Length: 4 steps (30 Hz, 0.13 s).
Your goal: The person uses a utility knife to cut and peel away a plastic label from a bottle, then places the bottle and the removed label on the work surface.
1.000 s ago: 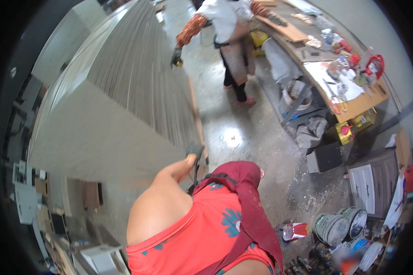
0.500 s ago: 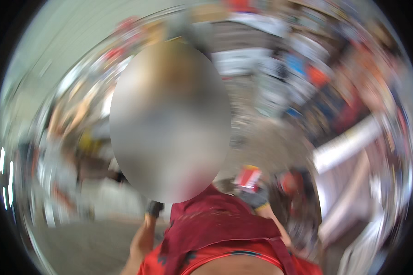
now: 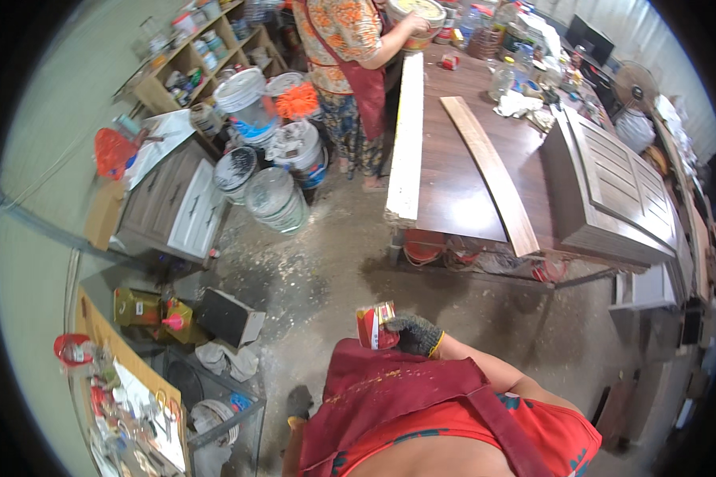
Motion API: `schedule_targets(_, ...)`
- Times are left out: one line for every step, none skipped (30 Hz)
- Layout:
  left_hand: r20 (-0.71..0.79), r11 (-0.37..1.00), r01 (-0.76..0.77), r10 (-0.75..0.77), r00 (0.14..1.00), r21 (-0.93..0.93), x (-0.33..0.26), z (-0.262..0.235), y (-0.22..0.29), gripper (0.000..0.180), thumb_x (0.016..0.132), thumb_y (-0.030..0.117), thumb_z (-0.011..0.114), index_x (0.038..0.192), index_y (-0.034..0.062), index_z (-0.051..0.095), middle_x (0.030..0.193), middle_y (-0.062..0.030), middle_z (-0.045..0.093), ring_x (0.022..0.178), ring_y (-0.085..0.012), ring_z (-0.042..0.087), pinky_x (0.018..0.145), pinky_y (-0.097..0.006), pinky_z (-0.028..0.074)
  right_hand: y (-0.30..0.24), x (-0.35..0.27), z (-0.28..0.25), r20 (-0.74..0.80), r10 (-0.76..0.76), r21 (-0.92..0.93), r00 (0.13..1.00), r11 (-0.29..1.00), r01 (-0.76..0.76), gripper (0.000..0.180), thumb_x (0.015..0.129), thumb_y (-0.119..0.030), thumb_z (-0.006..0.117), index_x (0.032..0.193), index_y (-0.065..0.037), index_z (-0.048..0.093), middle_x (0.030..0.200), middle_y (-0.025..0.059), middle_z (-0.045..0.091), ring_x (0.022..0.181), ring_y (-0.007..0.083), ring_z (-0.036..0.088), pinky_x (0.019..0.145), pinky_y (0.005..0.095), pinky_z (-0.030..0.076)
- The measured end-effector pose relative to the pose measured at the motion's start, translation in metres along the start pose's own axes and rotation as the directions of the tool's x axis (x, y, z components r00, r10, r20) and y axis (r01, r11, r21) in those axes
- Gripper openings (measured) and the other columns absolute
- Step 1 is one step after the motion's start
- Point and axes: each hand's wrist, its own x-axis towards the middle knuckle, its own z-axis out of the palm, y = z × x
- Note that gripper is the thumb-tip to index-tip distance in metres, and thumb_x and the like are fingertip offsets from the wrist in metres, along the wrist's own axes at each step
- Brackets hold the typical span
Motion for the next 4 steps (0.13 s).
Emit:
schedule_targets(-0.016, 0.901, 0.017, -0.027, 1.000, -0.434, 0.029, -0.001, 0.002, 0.037, 0.078, 0.023, 0.071, 0.111, 0.0115, 0.059, 0.102, -0.0080, 0.065, 0.087, -0.0240, 0.063, 0.069, -0.036, 0.050, -0.006, -0.003, 0.002, -0.050, -0.070, -0.052, 0.996, 0.996, 0.067, 0.054, 0.078, -0.016, 0.071, 0.126, -0.004, 0.050, 0.116, 0.0100, 0.062, 0.104, 0.0217, 0.061, 0.095, 0.0354, 0.047)
schedule_targets(-0.034, 0.625, 0.004, -0.049, 0.998, -0.780, 0.058, -0.007, 0.013, 0.042, 0.083, 0.027, 0.069, 0.121, 0.0139, 0.056, 0.110, -0.0062, 0.065, 0.091, -0.0212, 0.064, 0.071, -0.034, 0.051, -0.015, 0.000, -0.007, -0.066, -0.191, -0.164, 0.979, 0.970, 0.179, 0.055, 0.078, -0.014, 0.070, 0.127, -0.004, 0.050, 0.117, 0.0102, 0.061, 0.106, 0.0219, 0.060, 0.096, 0.0347, 0.047)
schedule_targets(0.020, 0.271, 0.026, -0.025, 0.999, -0.962, 0.089, -0.023, 0.034, 0.048, 0.087, 0.031, 0.065, 0.130, 0.0162, 0.051, 0.118, -0.0051, 0.063, 0.096, -0.0194, 0.063, 0.074, -0.033, 0.051, -0.022, 0.003, -0.015, -0.061, -0.300, -0.273, 0.952, 0.922, 0.273, 0.055, 0.078, -0.012, 0.069, 0.128, -0.003, 0.049, 0.117, 0.0103, 0.061, 0.107, 0.0221, 0.060, 0.096, 0.0340, 0.046)
schedule_targets(-0.044, 0.192, -0.059, 0.079, 0.996, -0.980, 0.115, -0.043, 0.066, 0.052, 0.085, 0.033, 0.067, 0.131, 0.0150, 0.050, 0.119, -0.0080, 0.062, 0.102, -0.0250, 0.062, 0.079, -0.034, 0.051, -0.036, 0.004, -0.009, -0.027, -0.347, -0.345, 0.938, 0.884, 0.317, 0.059, 0.078, -0.013, 0.070, 0.131, -0.003, 0.046, 0.118, 0.0105, 0.060, 0.107, 0.0221, 0.060, 0.096, 0.0310, 0.046)
